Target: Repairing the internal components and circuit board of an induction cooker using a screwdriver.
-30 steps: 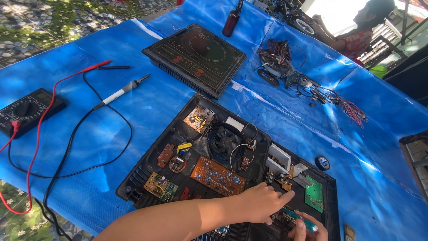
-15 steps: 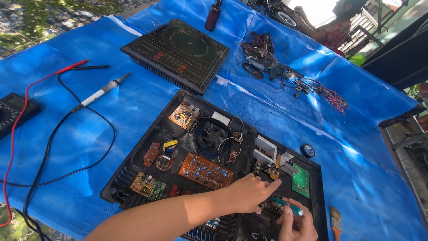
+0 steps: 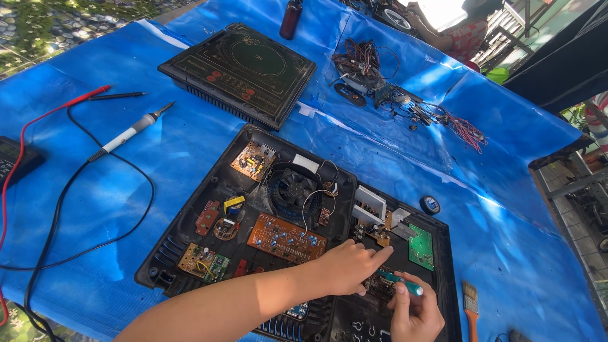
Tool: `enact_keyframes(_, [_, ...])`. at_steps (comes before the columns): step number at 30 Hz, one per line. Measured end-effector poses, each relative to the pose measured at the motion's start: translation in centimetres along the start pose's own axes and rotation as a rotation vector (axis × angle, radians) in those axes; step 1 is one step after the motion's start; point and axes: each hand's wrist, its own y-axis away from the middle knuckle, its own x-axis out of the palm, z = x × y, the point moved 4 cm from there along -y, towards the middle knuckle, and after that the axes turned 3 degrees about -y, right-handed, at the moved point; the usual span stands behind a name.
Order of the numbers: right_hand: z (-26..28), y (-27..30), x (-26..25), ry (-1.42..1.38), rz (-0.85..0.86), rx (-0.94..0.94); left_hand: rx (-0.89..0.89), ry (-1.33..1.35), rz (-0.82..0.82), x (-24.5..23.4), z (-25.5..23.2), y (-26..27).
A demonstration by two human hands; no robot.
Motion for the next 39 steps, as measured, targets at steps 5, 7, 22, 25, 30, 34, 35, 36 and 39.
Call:
enact_keyframes(5, [0.1,-0.2,-0.2,0.061,0.042,-0.026,-0.002,0.0,-0.019,-0.3,-0.1,0.2])
enact_keyframes(7, [0.0,-0.2,-0.3,0.075,0.046,-0.009,-0.002,-0.008,-0.016,-0.1,0.0,0.1])
enact_keyframes(22, [0.3,-0.2,-0.5,-0.024,0.064,-0.068,-0.009,-0.085,-0.026,0.4,-0.1,0.0])
enact_keyframes(25, [0.2,-0.2,-0.4,-0.034,0.063,-0.065,-0.014,-0.112,-0.02,0.6,-0.1,-0.2])
enact_keyframes(30, [0.3,-0.2,-0.4,-0.037,0.066,-0.067,-0.016,-0.126,-0.005,0.9,0.0,-0.3])
enact_keyframes(34, [0.2,-0.2,-0.5,-0.038,0.072,-0.076,-0.014,-0.134,0.016,0.8,0.0,-0.2])
enact_keyframes(35, [0.3,-0.3,-0.5,-0.046,0.074,-0.102,-0.015,-0.142,0.02,0.8,0.0,-0.2])
enact_keyframes(36, [0.3,-0.3,-0.5,-0.043,0.07,-0.1,-0.01,-0.141,0.021,0.7,-0.1,-0.2])
enact_keyframes(39, [0.4,-0.3,-0.5,-0.034,0.078,-0.091,-0.003,-0.111,-0.002,0.3,-0.2,0.0])
